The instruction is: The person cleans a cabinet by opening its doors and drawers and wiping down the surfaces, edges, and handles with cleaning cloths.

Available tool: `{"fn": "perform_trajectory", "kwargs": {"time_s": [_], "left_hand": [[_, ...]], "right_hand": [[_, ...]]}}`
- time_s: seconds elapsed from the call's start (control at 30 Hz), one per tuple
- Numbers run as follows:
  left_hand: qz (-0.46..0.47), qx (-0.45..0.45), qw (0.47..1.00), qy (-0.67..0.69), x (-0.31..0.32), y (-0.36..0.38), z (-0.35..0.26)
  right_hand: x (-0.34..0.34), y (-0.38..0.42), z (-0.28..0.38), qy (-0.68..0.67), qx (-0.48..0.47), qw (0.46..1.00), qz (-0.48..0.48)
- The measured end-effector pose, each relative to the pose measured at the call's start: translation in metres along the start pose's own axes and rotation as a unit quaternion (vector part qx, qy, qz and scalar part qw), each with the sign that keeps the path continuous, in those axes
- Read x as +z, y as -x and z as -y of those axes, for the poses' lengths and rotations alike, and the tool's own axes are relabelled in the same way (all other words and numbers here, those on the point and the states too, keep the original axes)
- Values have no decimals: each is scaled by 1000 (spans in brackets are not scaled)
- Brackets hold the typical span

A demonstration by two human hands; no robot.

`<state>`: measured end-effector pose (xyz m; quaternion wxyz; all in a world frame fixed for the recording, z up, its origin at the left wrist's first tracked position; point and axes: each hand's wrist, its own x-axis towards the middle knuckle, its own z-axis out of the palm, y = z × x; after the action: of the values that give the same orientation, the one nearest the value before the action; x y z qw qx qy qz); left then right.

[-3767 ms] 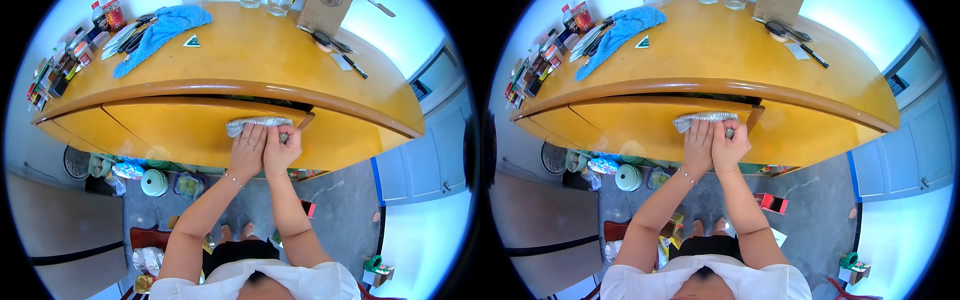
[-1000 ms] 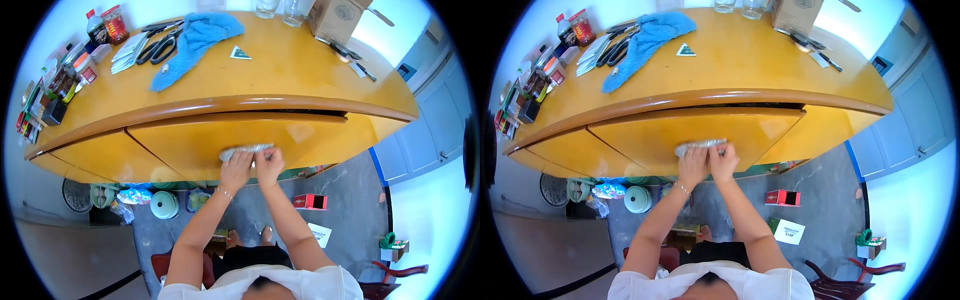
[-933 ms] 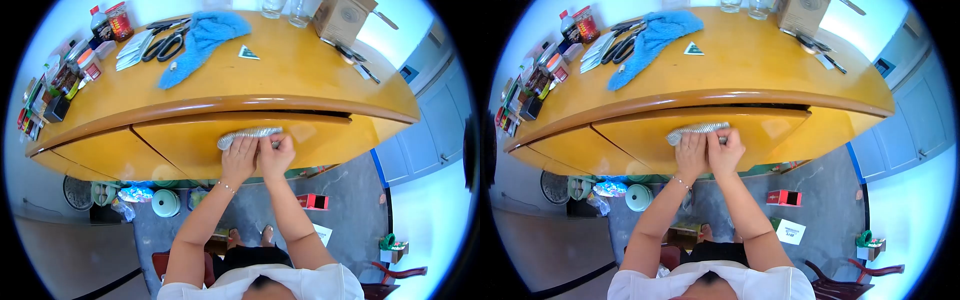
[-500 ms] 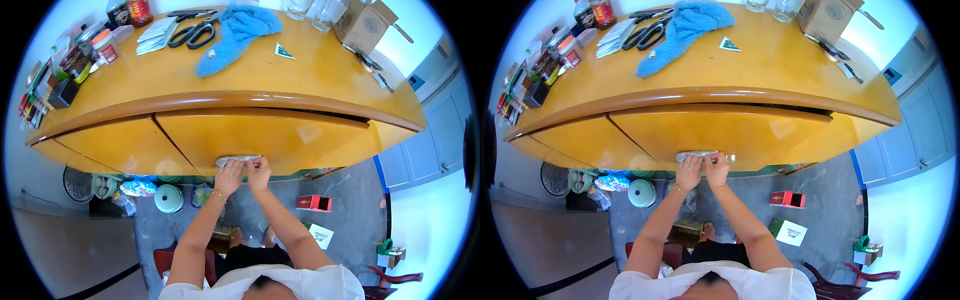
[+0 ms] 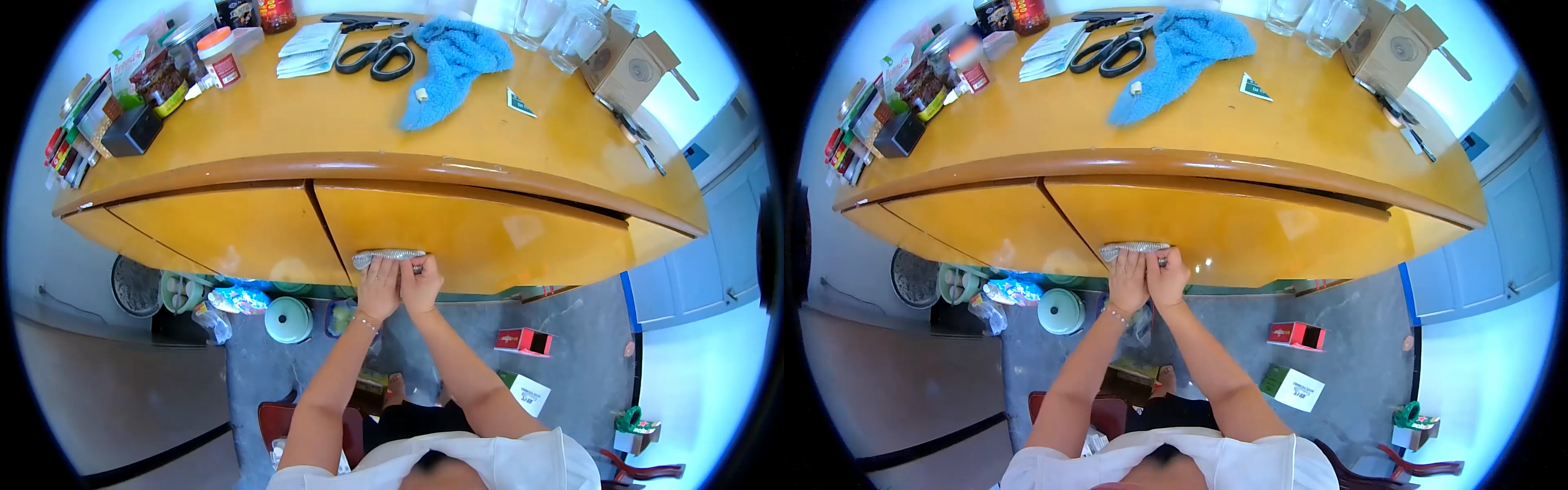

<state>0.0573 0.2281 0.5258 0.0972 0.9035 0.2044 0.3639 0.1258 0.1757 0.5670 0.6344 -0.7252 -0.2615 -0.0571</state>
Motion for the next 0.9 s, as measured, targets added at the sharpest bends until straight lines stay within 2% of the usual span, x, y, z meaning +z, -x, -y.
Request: {"fn": "perform_trajectory", "kwargs": {"time_s": [0.03, 0.13, 0.23, 0.33, 0.47, 0.5, 0.6, 0.63, 0.7, 0.77, 0.87, 0.9], "left_hand": [[4, 3, 1000, 2, -4, -6, 1], [-36, -9, 999, 2, -39, -45, -17], [-162, 34, 986, -6, -79, -97, -37], [-116, 14, 993, 11, -66, -83, -34], [-62, 9, 998, 0, -30, -34, -19], [-70, 13, 997, -3, -34, -36, -20], [-103, 35, 994, -7, -64, -71, -29], [-117, 46, 992, -6, -79, -88, -34], [-139, 48, 989, -1, -86, -98, -40], [-115, 31, 993, 10, -69, -83, -37], [-95, 26, 995, 15, -37, -49, -23], [-93, 29, 995, 15, -39, -47, -24]], "right_hand": [[1, -4, 4, -1, 20, 1000, 12], [0, -30, 57, -4, -63, 997, -47], [-5, -60, 123, -96, -64, 991, -73], [-3, -53, 102, -64, -78, 991, -91], [5, -18, 38, -47, -21, 997, -56], [6, -20, 42, -117, 4, 992, -47], [0, -44, 88, -123, -44, 989, -71], [-6, -53, 114, -108, -26, 991, -74], [-7, -55, 119, -118, -30, 990, -70], [-5, -54, 107, -112, -50, 990, -62], [4, -27, 47, -114, -29, 992, -55], [2, -27, 50, -112, -29, 992, -44]]}}
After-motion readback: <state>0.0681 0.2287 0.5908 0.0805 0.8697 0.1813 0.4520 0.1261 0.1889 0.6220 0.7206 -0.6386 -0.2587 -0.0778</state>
